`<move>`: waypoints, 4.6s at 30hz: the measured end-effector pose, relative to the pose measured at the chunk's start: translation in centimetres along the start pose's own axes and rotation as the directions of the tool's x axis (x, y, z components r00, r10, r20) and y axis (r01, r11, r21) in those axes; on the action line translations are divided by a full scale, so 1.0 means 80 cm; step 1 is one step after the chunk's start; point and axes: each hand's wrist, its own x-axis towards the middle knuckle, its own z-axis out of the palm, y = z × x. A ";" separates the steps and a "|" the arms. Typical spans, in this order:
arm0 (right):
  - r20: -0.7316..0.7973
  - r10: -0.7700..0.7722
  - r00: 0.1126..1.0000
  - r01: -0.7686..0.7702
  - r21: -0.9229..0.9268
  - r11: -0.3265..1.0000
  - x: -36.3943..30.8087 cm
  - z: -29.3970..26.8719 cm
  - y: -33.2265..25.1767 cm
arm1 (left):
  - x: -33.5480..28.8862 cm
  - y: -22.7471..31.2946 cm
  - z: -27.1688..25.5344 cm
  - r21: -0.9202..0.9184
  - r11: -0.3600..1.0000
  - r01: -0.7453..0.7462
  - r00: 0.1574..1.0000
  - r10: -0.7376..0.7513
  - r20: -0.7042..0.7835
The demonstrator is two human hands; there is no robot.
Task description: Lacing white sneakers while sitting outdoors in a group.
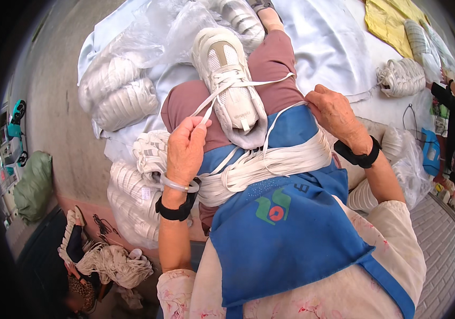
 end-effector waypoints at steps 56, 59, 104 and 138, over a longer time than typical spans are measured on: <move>-0.068 -0.214 0.975 0.224 0.362 0.905 0.062 0.019 -0.046 | 0.076 0.025 0.010 0.129 0.991 0.046 0.999 -0.041 -0.035; -0.194 -0.102 0.976 0.175 0.408 0.896 0.081 0.022 -0.058 | 0.073 0.018 0.006 0.012 0.996 0.089 0.994 -0.088 -0.069; -0.151 -0.065 0.986 0.077 0.075 0.994 0.071 0.032 -0.107 | 0.058 0.041 0.043 0.800 0.480 -0.360 0.871 0.480 0.105; 0.143 -0.241 0.960 -0.059 0.944 0.325 0.048 -0.033 -0.137 | -0.072 0.155 0.089 -0.240 0.575 -0.782 0.546 0.818 0.178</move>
